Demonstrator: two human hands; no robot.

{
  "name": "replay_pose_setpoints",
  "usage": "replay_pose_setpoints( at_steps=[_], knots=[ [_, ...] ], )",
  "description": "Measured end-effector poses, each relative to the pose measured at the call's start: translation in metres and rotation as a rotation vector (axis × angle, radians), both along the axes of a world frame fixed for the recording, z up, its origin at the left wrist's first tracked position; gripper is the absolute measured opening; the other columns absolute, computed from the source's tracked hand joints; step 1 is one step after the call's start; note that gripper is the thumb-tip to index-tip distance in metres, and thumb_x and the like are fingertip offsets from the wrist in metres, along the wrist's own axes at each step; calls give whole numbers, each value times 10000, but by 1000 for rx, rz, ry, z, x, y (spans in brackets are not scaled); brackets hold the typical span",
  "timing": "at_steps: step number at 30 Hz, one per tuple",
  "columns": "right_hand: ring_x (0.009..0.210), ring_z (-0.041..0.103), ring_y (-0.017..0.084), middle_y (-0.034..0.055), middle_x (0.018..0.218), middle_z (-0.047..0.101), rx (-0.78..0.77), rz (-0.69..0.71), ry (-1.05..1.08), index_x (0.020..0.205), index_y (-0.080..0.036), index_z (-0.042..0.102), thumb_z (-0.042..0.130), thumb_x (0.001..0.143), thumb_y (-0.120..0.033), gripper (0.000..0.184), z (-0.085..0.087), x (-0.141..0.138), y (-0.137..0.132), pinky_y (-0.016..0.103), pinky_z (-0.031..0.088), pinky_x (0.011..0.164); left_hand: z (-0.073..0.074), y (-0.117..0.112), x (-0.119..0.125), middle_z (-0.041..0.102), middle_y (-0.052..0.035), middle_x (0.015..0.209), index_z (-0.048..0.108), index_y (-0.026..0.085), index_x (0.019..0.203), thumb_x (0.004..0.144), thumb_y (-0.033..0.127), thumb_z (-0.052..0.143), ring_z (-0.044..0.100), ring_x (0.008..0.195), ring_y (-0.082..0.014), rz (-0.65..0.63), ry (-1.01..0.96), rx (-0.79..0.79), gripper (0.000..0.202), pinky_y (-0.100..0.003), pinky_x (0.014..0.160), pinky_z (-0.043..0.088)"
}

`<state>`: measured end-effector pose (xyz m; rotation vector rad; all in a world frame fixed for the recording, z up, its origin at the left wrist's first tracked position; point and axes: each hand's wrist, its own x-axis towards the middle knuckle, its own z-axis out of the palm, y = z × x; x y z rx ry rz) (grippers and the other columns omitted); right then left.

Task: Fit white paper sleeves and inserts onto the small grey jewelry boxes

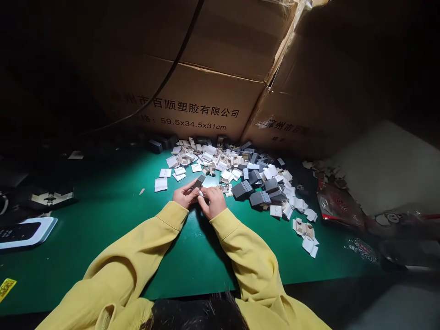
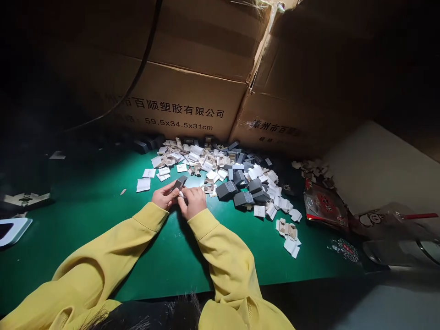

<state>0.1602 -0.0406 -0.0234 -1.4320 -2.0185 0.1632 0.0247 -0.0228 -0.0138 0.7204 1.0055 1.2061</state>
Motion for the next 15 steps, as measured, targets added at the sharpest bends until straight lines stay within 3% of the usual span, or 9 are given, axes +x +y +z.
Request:
replay_pose_setpoints(
  at_steps=[5,9,12,15],
  knots=[
    [1060,557,261,79,1048,704,80,13,-132,1044,-226,657,530,931,-298,185,-1,-3,-7,527,292,1099,-4,0,-1,748,-148,1019,632,99,1291,469,468,919,686,938,-252,-10,11,2,946,-317,780,560],
    [1080,574,267,100,1083,699,66,26,-108,1049,-211,668,549,919,-313,204,0,-3,-7,526,334,1092,-2,0,-3,746,-140,1016,640,101,1278,481,447,920,685,945,-245,-18,14,12,913,-294,762,558],
    [995,632,227,86,992,724,-45,58,169,945,-216,702,526,921,-325,208,2,4,-1,411,483,962,2,0,-4,733,-144,1066,641,111,1270,516,476,899,683,963,-260,-100,19,23,876,-312,749,570],
    [811,667,180,69,878,728,-268,-50,655,856,-208,693,464,940,-364,290,7,13,6,325,552,750,7,-1,-5,704,-158,1158,628,130,1277,558,553,855,673,1026,-291,-191,50,58,865,-327,753,576]
  ],
)
